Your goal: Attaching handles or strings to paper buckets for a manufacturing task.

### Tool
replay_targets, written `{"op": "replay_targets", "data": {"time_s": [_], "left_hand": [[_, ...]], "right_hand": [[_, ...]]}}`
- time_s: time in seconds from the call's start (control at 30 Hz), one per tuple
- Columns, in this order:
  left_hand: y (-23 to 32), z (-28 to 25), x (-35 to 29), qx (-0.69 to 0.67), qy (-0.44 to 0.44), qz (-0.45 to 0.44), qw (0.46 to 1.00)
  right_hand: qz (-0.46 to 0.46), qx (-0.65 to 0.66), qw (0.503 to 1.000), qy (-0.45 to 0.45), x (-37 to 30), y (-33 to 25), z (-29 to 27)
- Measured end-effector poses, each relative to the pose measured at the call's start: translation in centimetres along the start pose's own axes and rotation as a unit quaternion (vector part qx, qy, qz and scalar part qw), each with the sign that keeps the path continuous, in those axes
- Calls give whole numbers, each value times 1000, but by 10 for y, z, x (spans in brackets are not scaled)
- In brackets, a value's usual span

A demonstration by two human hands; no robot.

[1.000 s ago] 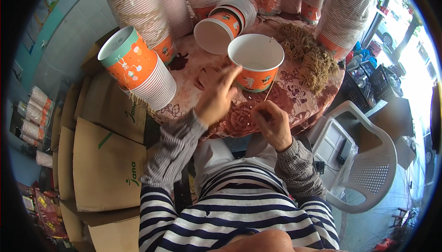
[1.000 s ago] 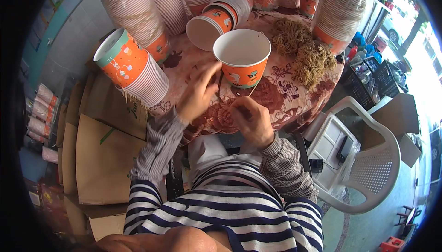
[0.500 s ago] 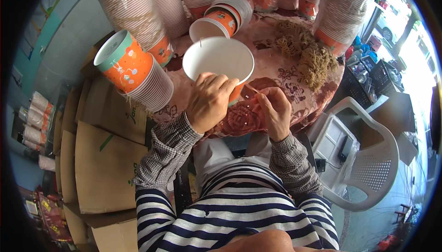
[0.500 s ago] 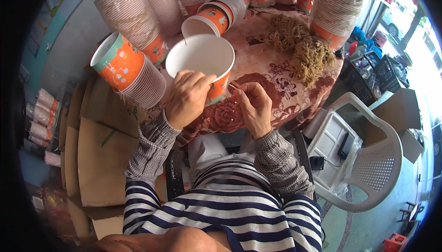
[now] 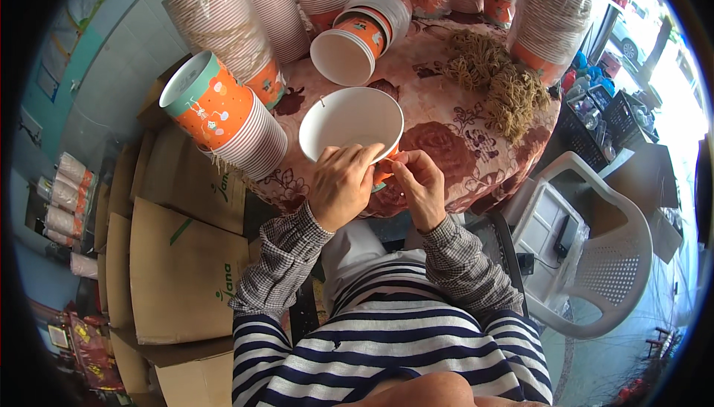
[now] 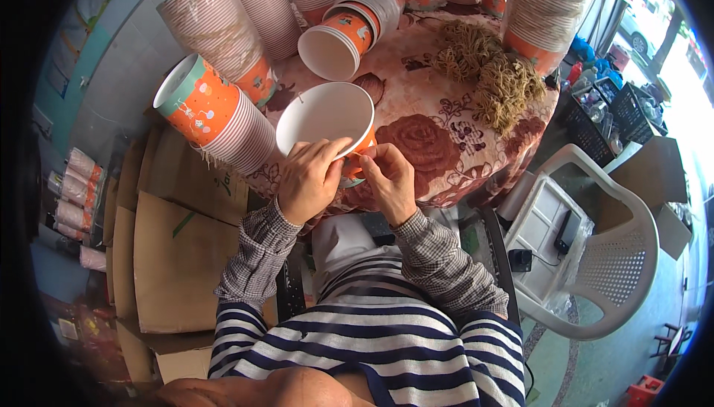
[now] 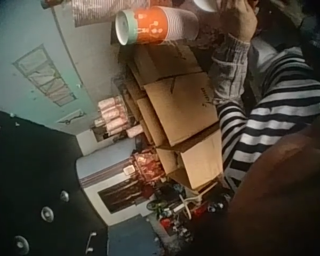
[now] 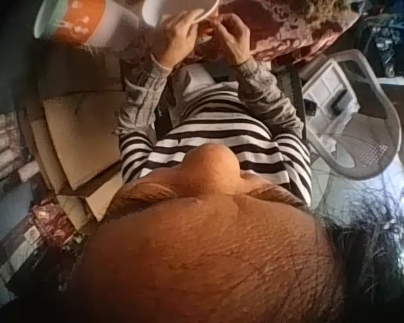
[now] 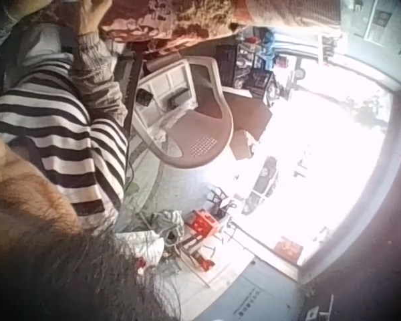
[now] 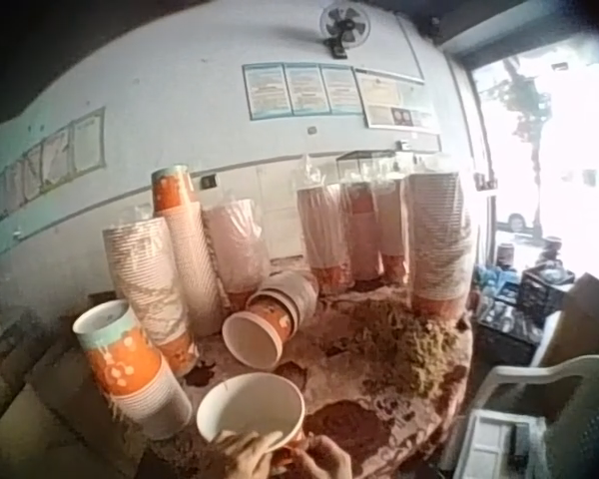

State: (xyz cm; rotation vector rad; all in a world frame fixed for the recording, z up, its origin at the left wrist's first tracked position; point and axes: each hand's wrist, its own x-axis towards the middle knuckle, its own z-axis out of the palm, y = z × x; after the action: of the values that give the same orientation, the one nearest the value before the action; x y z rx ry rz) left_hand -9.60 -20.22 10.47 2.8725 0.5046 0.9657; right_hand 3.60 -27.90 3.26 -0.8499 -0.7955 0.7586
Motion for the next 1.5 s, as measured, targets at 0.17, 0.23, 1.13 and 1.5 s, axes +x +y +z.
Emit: {"op": "replay_targets", "data": {"time_s": [0.17,0.23,1.13,1.5], "left_hand": [[0,2,-1,9,-1,1,1000],[0,3,-2,10,0,3,1000],[2,0,-7,-13,29,-2,999],[2,-1,-7,-122,60,-65,989]], "right_hand": [[-5,-64,998,-4,-3,12,-7],[7,-32,999,11,-4,14,-7],[-183,-373,909,36,41,-41,-37],[-245,-325,889,-208,64,-46,16]]}}
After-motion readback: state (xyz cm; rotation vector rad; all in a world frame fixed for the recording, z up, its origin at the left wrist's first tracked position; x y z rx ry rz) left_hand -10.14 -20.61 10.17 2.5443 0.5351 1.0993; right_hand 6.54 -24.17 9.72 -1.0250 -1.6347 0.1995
